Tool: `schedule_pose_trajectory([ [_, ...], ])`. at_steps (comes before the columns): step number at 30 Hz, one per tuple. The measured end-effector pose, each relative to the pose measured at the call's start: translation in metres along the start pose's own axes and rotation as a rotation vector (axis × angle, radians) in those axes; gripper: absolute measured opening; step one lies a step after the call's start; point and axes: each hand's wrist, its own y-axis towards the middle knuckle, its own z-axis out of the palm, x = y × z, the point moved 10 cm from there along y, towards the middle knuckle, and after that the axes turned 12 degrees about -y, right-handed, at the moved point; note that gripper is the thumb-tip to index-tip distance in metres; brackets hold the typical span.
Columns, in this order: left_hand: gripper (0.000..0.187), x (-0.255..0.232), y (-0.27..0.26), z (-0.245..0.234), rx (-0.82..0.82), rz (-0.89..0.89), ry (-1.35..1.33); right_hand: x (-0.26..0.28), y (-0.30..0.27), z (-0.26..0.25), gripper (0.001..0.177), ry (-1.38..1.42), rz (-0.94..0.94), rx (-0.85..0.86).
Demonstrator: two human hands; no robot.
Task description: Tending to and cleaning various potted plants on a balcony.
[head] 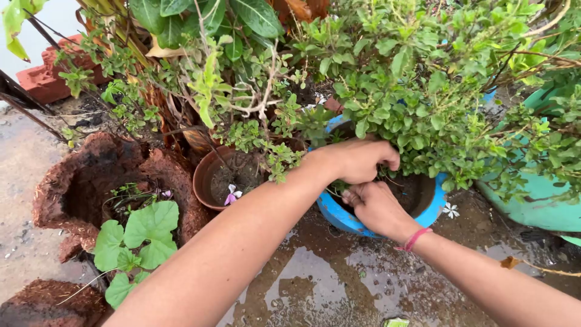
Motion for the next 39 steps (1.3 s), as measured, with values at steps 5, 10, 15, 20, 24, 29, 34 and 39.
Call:
schedule_pose_trajectory([
  [5,0.050,0.003,0.004,0.003,0.004,0.040,-0.009,-0.003,-0.008,-0.009,0.018,-0.036,0.040,-0.049],
  [10,0.043,0.016,0.009,0.003,0.025,-0.062,-0.052,-0.039,-0.020,-0.030,0.022,0.170,0.116,-0.142],
  [15,0.044,0.020,0.020,0.008,0.044,-0.102,-0.097,-0.022,-0.043,-0.076,0.027,0.315,0.018,-0.034],
  [20,0.073,0.022,0.011,0.004,0.000,-0.217,-0.410,0.002,-0.079,-0.111,0.022,0.439,0.037,-0.034],
  [24,0.057,0.048,0.018,0.031,0.049,-0.150,-0.384,0.031,-0.101,-0.146,0.023,0.434,-0.063,-0.150],
  [29,0.039,-0.003,-0.027,0.033,0.063,0.092,-0.302,0.060,-0.120,-0.163,0.026,0.451,-0.299,-0.210],
  [34,0.054,-0.069,-0.077,0.022,0.129,0.072,-0.216,0.029,-0.114,-0.145,0.024,0.415,-0.080,-0.216],
  [39,0.033,-0.089,-0.111,0.031,0.104,0.196,-0.738,0.062,-0.119,-0.159,0.025,0.314,-0.162,-0.238],
])
